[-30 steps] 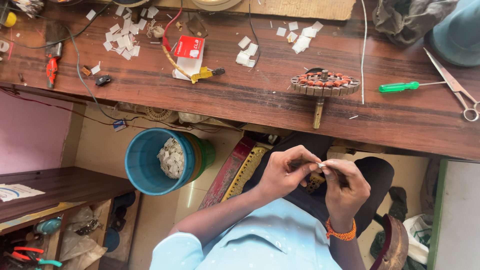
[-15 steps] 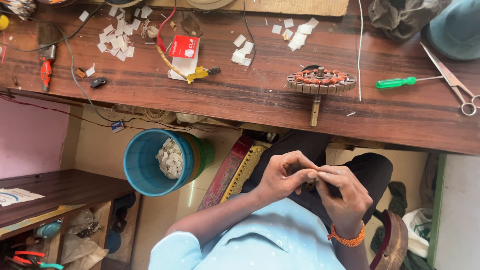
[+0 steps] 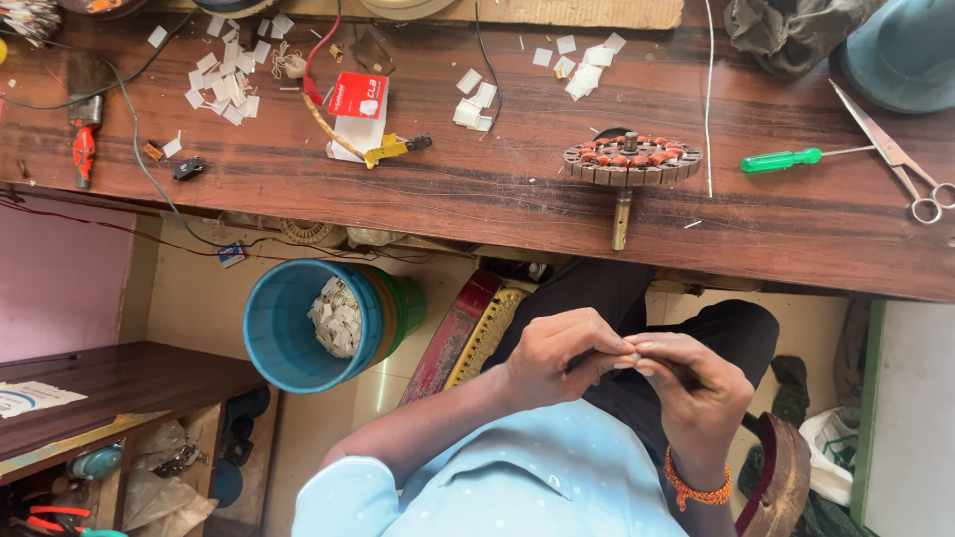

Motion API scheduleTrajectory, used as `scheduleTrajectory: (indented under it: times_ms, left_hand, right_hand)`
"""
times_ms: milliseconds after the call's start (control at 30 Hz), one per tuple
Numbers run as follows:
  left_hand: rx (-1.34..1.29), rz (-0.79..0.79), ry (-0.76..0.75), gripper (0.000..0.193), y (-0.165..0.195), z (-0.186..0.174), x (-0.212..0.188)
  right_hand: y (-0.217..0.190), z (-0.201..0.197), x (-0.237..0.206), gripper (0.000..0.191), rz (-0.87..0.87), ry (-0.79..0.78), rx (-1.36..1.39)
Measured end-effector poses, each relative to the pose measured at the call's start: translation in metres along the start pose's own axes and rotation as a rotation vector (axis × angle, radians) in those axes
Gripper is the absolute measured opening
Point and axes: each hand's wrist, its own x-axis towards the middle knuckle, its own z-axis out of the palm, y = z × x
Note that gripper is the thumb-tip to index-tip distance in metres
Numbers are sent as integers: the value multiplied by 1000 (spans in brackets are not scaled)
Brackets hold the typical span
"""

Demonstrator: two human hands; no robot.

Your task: The person sits at a workbench fitting small white insulating wedges into the slots of a motor armature, cutting pieces with scissors and pressing each piece into place by hand, working around the armature slot by slot.

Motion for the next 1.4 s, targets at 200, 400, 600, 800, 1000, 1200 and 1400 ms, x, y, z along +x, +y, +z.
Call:
scheduleTrajectory:
  times_ms: [200, 400, 600, 800, 1000, 1200, 1400]
  left_hand:
    - [114, 19, -56, 17, 3, -6, 5]
    - [83, -193, -75, 13, 21, -6, 15]
    - [-51, -360, -191, 12, 31, -22, 29]
    - [288, -139, -248, 19, 32, -31, 40]
    - [-104, -154, -330, 23, 38, -38, 39]
    - [24, -255, -321, 17, 51, -38, 35]
    - [192, -361, -310, 13, 56, -39, 33]
  right_hand:
    - [19, 7, -7, 8, -11, 53, -31]
    - [30, 20, -9, 8, -192, 174, -83]
    - [27, 11, -6, 24, -302, 111, -75]
    - [34, 5, -7, 14, 94, 33, 122]
    - [44, -6, -8, 24, 407, -233, 967]
    - [44, -10, -5, 27, 602, -366, 1004]
    - [55, -3, 1, 28, 717, -394, 980]
